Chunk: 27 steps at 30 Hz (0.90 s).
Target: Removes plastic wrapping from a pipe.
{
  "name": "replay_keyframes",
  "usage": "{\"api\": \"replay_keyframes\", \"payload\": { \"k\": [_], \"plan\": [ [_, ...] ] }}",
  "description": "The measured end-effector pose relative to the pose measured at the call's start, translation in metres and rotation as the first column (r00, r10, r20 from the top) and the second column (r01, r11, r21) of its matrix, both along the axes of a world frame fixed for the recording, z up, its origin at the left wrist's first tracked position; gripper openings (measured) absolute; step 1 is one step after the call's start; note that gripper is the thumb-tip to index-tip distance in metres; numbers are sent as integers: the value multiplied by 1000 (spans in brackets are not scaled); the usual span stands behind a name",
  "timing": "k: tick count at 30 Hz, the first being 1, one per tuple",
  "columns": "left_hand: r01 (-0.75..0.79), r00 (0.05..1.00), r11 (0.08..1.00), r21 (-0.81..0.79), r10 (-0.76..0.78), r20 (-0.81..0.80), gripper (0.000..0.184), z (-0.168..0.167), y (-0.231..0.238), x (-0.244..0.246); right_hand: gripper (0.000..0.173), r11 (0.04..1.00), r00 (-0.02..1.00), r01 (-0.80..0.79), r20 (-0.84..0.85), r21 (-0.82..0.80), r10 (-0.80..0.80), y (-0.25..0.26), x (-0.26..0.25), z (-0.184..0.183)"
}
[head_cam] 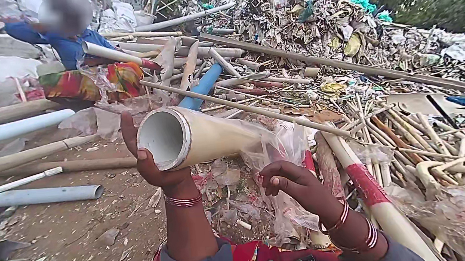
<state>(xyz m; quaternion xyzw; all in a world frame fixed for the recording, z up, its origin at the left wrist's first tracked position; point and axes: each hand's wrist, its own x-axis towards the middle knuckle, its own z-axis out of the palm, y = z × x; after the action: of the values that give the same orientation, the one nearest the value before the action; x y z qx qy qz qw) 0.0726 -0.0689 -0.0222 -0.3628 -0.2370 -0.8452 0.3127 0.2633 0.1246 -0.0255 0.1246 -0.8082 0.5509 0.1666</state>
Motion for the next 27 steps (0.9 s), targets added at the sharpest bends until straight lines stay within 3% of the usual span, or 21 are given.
{"api": "replay_keyframes", "payload": {
  "k": [4,9,14,17,20,27],
  "plan": [
    [85,996,996,-18,-86,-22,47,-14,-2,19,39,932,916,280,-356,230,-187,-15,-9,10],
    [164,986,982,-90,-160,52,46,-31,-16,39,52,805,865,465,-381,367,-327,-35,-12,-3],
    [340,931,923,-180,-303,205,37,-53,-48,56,45,753,800,542,-503,372,-327,-45,-10,-13],
    [368,896,902,-228,-278,345,38,-77,-73,72,41,754,824,500,-502,426,-264,-50,-11,-21],
    [362,869,903,-233,-237,435,39,-105,-95,88,44,819,933,305,-325,485,-155,-62,-12,-29],
    [350,870,859,-374,-150,469,35,-139,-114,118,48,880,996,-12,-69,474,51,-88,-6,-44]
  ]
}}
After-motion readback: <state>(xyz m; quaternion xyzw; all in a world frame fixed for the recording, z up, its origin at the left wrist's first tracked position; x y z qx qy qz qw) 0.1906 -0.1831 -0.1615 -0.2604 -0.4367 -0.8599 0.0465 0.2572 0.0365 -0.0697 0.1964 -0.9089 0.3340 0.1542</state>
